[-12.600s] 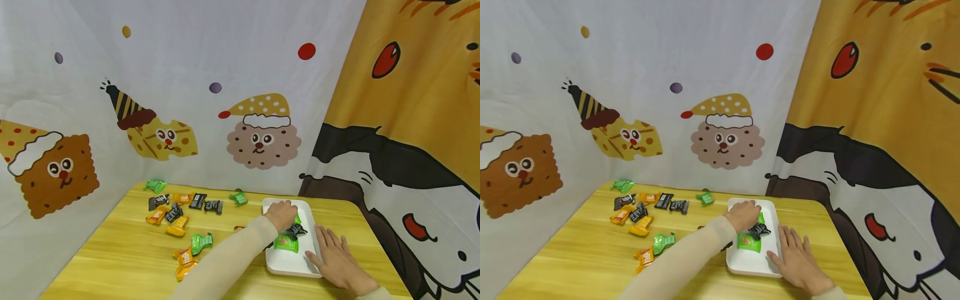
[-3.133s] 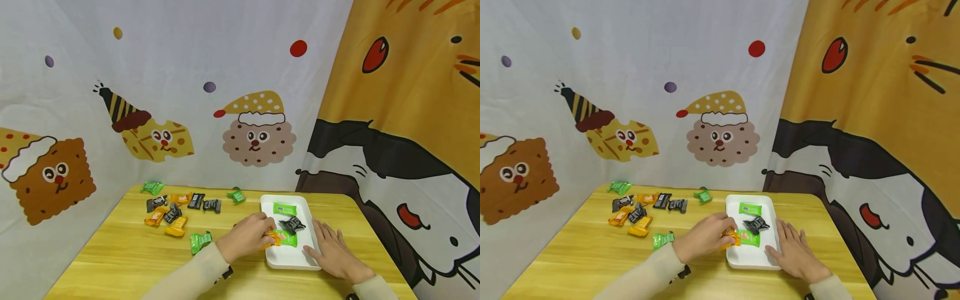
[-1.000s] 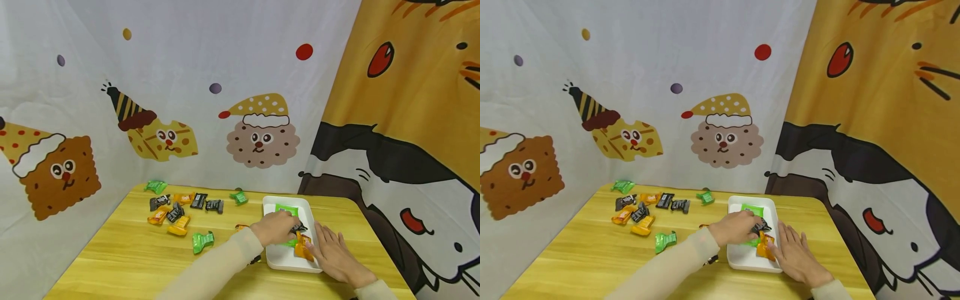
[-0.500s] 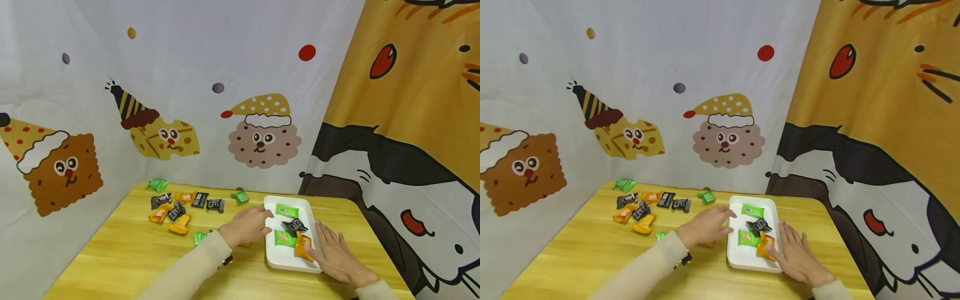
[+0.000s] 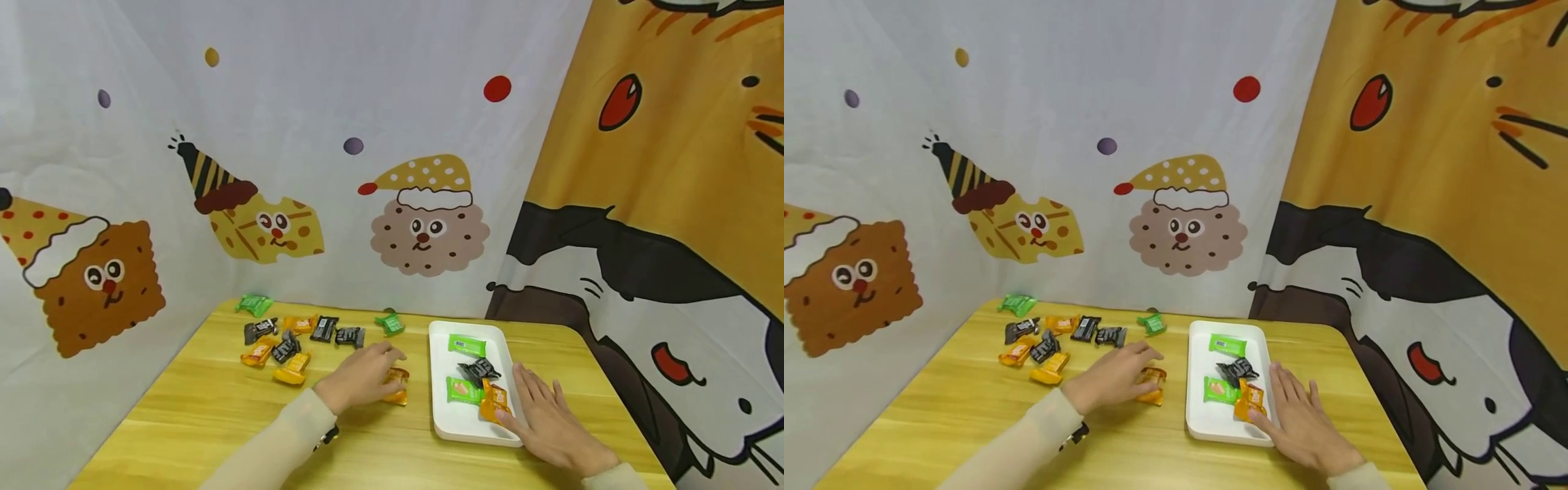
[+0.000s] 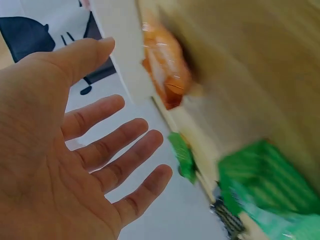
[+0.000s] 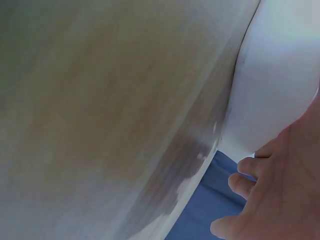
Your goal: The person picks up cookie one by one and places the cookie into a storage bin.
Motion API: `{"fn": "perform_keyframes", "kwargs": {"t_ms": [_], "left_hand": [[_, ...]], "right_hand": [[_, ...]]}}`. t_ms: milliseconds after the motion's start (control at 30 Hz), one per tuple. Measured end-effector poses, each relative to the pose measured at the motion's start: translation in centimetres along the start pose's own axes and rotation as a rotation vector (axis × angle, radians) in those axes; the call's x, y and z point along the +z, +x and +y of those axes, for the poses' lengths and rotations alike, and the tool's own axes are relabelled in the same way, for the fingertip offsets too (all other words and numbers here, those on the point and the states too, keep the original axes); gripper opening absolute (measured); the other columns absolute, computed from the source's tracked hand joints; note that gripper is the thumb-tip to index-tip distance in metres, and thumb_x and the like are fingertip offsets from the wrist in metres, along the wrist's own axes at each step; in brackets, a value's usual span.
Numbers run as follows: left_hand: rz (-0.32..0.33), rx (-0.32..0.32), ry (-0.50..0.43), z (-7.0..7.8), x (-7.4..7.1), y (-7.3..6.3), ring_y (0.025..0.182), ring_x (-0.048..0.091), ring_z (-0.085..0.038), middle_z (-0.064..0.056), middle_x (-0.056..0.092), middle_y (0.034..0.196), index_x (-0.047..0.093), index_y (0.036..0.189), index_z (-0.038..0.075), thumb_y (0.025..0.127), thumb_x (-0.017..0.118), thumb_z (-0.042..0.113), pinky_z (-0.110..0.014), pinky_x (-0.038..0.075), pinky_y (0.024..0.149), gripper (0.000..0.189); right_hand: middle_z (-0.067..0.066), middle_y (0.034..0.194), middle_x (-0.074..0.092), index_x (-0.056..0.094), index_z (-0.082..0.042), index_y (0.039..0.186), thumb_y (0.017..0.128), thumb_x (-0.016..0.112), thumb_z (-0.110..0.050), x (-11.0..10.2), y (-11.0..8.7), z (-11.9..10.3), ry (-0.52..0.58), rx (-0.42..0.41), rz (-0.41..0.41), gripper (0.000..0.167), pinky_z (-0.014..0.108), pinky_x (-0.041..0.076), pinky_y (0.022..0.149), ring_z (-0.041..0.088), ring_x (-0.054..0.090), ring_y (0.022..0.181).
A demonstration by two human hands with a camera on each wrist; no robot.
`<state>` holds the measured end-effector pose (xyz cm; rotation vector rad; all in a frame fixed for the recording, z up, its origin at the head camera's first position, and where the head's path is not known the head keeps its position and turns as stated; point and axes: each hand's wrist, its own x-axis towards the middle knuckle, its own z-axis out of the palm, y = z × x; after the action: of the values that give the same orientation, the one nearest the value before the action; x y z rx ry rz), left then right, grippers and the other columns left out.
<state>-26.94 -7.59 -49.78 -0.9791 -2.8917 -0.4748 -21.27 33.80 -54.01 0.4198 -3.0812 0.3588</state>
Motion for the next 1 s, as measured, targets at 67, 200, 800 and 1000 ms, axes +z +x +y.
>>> {"fn": "perform_keyframes", "kwargs": {"t_ms": [67,200,800,1000], "left_hand": [[-0.018,-0.012,0.011,-0.5,0.3,-0.4,0.133,0.077,-0.030,-0.012,0.072,0.158,0.071,0.157,0.013,0.108,0.086,0.043,-0.052,0.067,0.114,0.060],[-0.056,-0.036,0.036,-1.0,0.7,-1.1,0.144,0.072,-0.035,-0.011,0.069,0.162,0.067,0.162,0.017,0.104,0.089,0.050,-0.064,0.061,0.121,0.070],[-0.124,0.007,0.079,-0.5,1.1,-0.7,0.142,0.071,-0.030,-0.005,0.074,0.156,0.068,0.161,0.021,0.097,0.097,0.046,-0.064,0.058,0.124,0.075],[-0.111,0.013,0.103,-0.6,1.2,-0.2,0.136,0.074,-0.029,-0.006,0.077,0.151,0.070,0.158,0.020,0.096,0.098,0.043,-0.062,0.060,0.121,0.072]], "right_hand": [[0.029,0.190,0.032,0.027,0.002,0.183,0.113,0.058,-0.074,0.0,-0.1,-0.1,-0.004,0.001,0.000,0.108,0.092,0.016,0.134,0.057,0.034,0.173],[0.028,0.189,0.033,0.029,0.003,0.182,0.113,0.058,-0.074,0.0,-0.1,-0.1,-0.017,-0.004,0.003,0.108,0.092,0.017,0.134,0.057,0.035,0.173],[0.025,0.191,0.032,0.030,0.002,0.182,0.113,0.059,-0.073,0.2,-0.2,0.1,-0.015,-0.020,0.007,0.106,0.091,0.019,0.134,0.054,0.035,0.175],[0.024,0.192,0.030,0.029,0.001,0.183,0.114,0.058,-0.074,0.0,0.0,0.1,-0.014,-0.019,0.006,0.106,0.091,0.020,0.134,0.052,0.034,0.176]]}}
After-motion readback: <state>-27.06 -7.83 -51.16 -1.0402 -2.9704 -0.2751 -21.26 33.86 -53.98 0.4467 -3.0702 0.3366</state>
